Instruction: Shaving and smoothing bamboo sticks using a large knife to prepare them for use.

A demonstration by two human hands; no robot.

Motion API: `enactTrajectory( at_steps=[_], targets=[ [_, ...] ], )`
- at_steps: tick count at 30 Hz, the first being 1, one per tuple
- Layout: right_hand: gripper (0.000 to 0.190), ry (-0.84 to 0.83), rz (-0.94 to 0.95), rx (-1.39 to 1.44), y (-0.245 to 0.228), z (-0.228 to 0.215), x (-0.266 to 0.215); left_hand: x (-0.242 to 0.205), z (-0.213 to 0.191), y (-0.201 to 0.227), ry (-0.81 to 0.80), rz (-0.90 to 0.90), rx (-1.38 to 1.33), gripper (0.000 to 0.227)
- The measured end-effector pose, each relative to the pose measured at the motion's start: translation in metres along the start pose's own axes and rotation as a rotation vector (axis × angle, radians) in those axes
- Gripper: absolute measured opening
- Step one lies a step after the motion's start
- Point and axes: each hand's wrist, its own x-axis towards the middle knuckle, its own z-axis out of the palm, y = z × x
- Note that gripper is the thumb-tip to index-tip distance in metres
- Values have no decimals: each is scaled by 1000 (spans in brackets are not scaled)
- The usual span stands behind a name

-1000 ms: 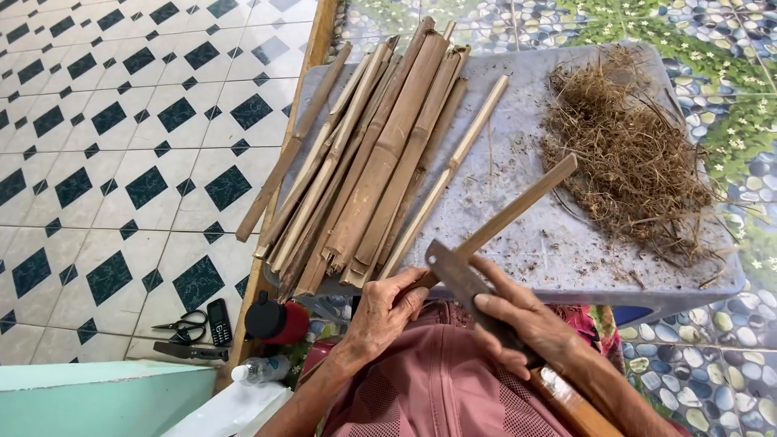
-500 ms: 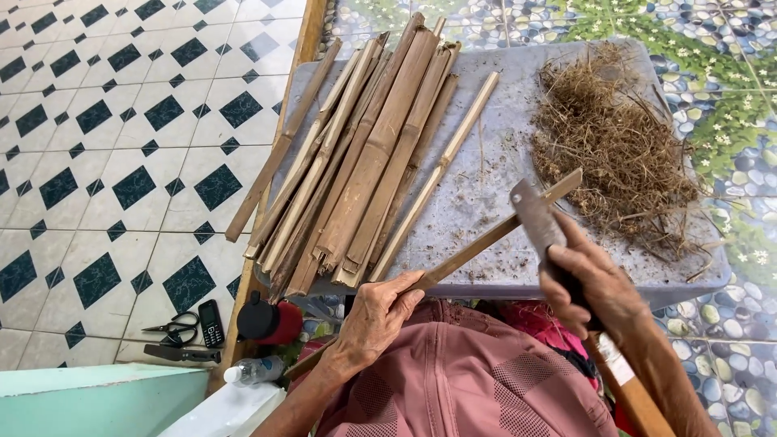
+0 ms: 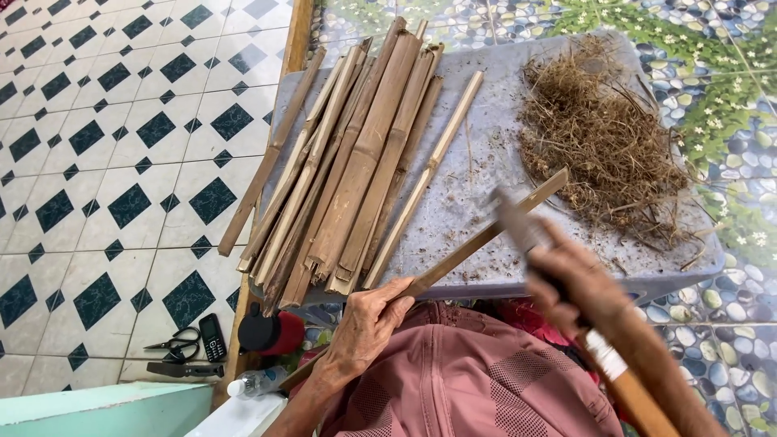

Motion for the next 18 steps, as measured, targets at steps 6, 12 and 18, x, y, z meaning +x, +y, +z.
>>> enactTrajectory(
  at_steps=[6,12,18],
  targets=[
    [69,-30,-285,255,-19,-68,-5,1,2,-1,-15,-38,16,41],
    [55,7,-253,279,-20,1,-14,7,-5,13,-78,-290,-377,34],
    [78,-226,28,220,-1,41,-11,9,-8,13,-148,-428,-481,34]
  ],
)
